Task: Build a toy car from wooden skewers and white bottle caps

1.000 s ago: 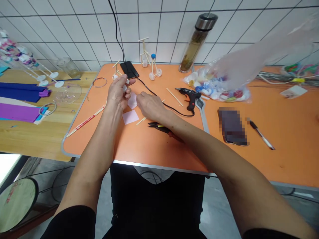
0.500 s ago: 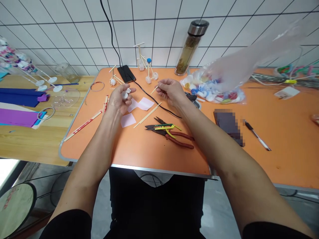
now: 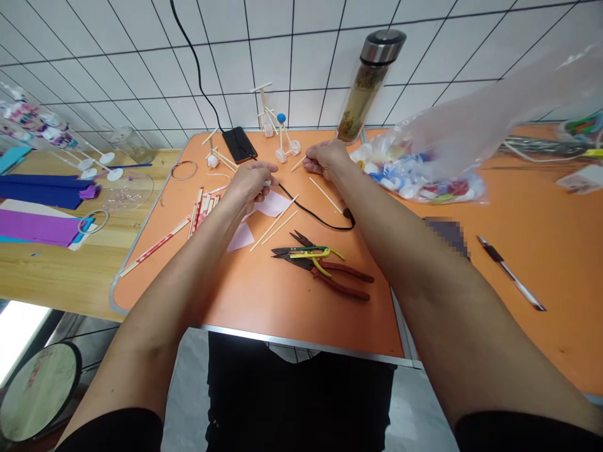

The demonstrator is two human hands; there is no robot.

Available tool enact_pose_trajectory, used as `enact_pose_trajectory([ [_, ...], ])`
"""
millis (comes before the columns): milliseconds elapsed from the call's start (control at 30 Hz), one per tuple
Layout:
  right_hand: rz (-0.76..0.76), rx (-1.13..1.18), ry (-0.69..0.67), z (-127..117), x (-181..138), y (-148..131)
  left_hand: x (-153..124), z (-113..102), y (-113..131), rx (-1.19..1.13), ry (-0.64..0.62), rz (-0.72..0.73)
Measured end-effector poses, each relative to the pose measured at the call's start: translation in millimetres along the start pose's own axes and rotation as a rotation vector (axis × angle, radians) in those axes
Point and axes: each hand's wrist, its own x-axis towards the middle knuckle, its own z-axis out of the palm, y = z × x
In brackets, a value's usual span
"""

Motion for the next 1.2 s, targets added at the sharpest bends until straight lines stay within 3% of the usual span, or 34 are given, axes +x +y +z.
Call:
enact_pose_trajectory([
  [100, -0.16, -0.391, -0.015, -2, 12, 2, 7, 7, 0, 0.049, 0.032, 0.049],
  [233, -0.572, -0.921, -0.063, -17, 21, 0, 8, 2, -8, 0.04, 0.037, 0.07],
  [333, -0.778, -1.128, -0.214, -22, 19, -1, 5, -2, -14, 0.021, 0.059, 0.116],
  [467, -0.893, -1.342, -0.322, -18, 14, 0, -8, -3, -15, 0.005, 0.056, 0.104],
  [667, -1.007, -1.511, -0.396, -25, 11, -1, -47, -17, -16, 0.019, 0.012, 0.142],
  [800, -1.052, -1.422, -0.295, -37, 12, -18, -66, -27, -20, -0.02, -0.002, 0.14],
  [900, -1.097, -1.407, -0.227, -37, 19, -40, -69, -27, -21, -0.052, -0.008, 0.129],
  [1033, -1.146, -1.411, -0.278, -27, 33, -63, -69, -25, -18, -0.052, -0.015, 0.122],
  [1200, -1.166, -1.458, -0.36, -13, 46, -70, -68, -26, -17, -0.052, -0.021, 0.105],
])
